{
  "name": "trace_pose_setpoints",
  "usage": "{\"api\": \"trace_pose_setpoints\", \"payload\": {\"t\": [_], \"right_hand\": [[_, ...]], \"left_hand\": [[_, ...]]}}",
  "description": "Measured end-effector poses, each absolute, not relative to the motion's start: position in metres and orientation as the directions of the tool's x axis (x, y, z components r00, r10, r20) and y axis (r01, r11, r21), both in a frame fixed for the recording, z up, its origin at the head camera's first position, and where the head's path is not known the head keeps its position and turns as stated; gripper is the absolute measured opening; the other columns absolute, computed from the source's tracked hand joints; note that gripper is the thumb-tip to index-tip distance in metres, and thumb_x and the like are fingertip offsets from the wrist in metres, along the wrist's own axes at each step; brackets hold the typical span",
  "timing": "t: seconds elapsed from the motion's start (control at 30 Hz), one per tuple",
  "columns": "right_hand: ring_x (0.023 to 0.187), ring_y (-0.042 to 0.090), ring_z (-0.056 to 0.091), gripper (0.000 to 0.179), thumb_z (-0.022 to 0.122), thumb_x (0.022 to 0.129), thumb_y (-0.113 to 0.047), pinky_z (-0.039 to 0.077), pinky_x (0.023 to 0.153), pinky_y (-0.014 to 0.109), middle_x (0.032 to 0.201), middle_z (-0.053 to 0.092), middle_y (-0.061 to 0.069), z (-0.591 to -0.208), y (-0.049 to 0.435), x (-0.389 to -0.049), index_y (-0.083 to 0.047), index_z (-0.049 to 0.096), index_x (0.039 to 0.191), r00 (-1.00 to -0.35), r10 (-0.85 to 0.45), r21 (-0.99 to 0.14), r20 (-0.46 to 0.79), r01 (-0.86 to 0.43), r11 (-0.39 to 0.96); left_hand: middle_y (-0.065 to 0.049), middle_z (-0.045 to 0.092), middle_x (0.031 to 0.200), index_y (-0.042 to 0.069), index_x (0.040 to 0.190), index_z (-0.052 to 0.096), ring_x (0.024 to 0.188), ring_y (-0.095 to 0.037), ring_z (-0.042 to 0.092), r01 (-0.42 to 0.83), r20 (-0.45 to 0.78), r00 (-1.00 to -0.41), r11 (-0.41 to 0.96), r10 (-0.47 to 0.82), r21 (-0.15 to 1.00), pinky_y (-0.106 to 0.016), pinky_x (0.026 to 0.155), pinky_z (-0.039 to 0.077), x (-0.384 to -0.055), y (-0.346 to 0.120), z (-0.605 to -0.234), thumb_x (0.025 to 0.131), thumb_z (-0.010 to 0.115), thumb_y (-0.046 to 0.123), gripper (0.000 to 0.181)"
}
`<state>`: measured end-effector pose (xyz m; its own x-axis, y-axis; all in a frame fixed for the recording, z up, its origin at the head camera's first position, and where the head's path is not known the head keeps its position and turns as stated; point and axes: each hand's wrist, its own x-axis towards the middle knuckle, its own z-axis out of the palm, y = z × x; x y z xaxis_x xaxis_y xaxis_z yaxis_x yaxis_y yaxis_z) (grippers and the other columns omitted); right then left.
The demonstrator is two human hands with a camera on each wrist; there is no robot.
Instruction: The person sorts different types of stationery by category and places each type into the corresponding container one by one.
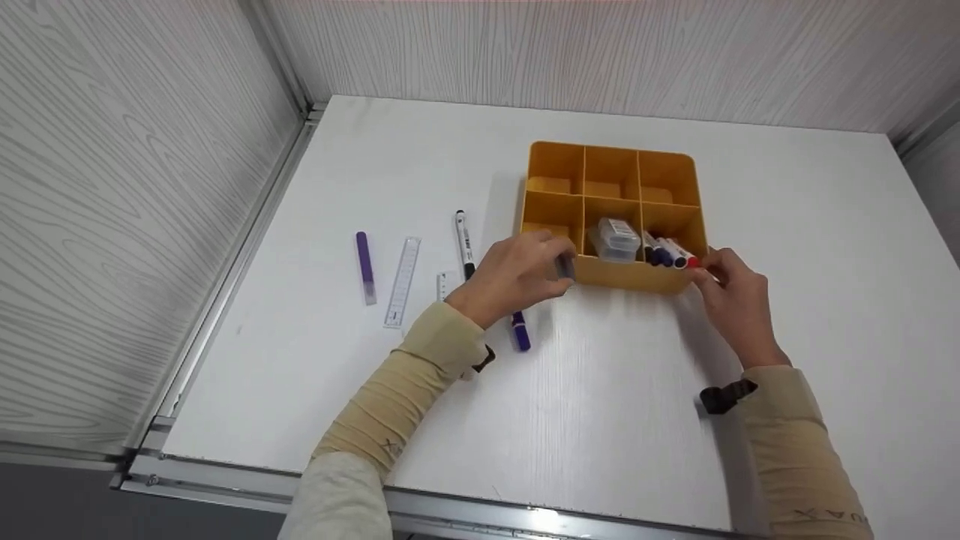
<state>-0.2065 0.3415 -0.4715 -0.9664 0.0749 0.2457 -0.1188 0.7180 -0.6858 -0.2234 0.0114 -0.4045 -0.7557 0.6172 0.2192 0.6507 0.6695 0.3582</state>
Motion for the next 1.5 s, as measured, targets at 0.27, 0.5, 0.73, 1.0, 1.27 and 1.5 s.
{"api": "trace_pose_setpoints", "payload": {"t": [0.27, 0.5, 0.73, 1.0, 1.27, 1.5], "right_hand": [[0.126, 0.03, 0.06, 0.032, 0.065, 0.092, -0.031, 0.047, 0.096, 0.026, 0.13, 0.066, 0.014, -0.47, 0.342, -0.206, -0.004, 0.059, 0.108, -0.971, 0.082, -0.692, 0.224, -0.099, 0.715], [0.13, 0.029, 0.057, 0.036, 0.063, 0.092, -0.036, 0.047, 0.097, 0.026, 0.133, 0.064, 0.013, -0.468, 0.338, -0.207, -0.006, 0.057, 0.11, -0.979, 0.094, -0.714, 0.179, -0.064, 0.698], [0.129, 0.028, 0.058, 0.035, 0.063, 0.093, -0.035, 0.048, 0.099, 0.032, 0.133, 0.064, 0.012, -0.471, 0.338, -0.208, -0.005, 0.057, 0.109, -0.976, 0.097, -0.718, 0.196, -0.076, 0.692], [0.124, 0.029, 0.062, 0.034, 0.064, 0.092, -0.032, 0.049, 0.099, 0.037, 0.127, 0.067, 0.015, -0.475, 0.34, -0.21, -0.003, 0.057, 0.107, -0.964, 0.09, -0.695, 0.249, -0.114, 0.71], [0.126, 0.03, 0.06, 0.033, 0.064, 0.092, -0.029, 0.048, 0.099, 0.035, 0.125, 0.067, 0.016, -0.474, 0.339, -0.21, -0.001, 0.056, 0.107, -0.962, 0.082, -0.701, 0.26, -0.13, 0.701], [0.127, 0.03, 0.059, 0.032, 0.063, 0.094, -0.031, 0.048, 0.101, 0.04, 0.126, 0.067, 0.015, -0.475, 0.34, -0.209, -0.002, 0.056, 0.108, -0.967, 0.083, -0.703, 0.239, -0.114, 0.702]], "left_hand": [[-0.002, 0.064, 0.109, 0.016, 0.114, 0.066, 0.093, -0.015, 0.061, 0.578, 0.153, -0.807, 0.709, 0.571, 0.403, -0.025, 0.081, 0.054, -0.25, 0.022, -0.395, 0.095, 0.065, 0.024, 0.02], [-0.003, 0.065, 0.111, 0.014, 0.116, 0.068, 0.099, -0.016, 0.061, 0.506, 0.028, -0.849, 0.796, 0.528, 0.333, -0.028, 0.088, 0.054, -0.275, 0.04, -0.395, 0.096, 0.064, 0.021, 0.022], [-0.004, 0.069, 0.108, 0.011, 0.111, 0.067, 0.094, -0.017, 0.062, 0.479, -0.071, -0.856, 0.837, 0.513, 0.266, -0.029, 0.085, 0.054, -0.293, 0.056, -0.399, 0.097, 0.062, 0.015, 0.016], [-0.004, 0.071, 0.107, 0.01, 0.11, 0.067, 0.092, -0.019, 0.066, 0.344, -0.132, -0.903, 0.872, 0.409, 0.347, -0.03, 0.081, 0.053, -0.306, 0.065, -0.411, 0.096, 0.063, 0.014, 0.015], [-0.007, 0.071, 0.111, 0.01, 0.114, 0.068, 0.095, -0.021, 0.069, 0.321, -0.1, -0.925, 0.895, 0.366, 0.31, -0.033, 0.083, 0.056, -0.31, 0.072, -0.421, 0.1, 0.055, 0.008, 0.019], [-0.006, 0.072, 0.11, 0.009, 0.112, 0.068, 0.093, -0.019, 0.068, 0.32, -0.104, -0.922, 0.885, 0.373, 0.339, -0.031, 0.084, 0.056, -0.311, 0.073, -0.426, 0.099, 0.056, 0.006, 0.019]]}}
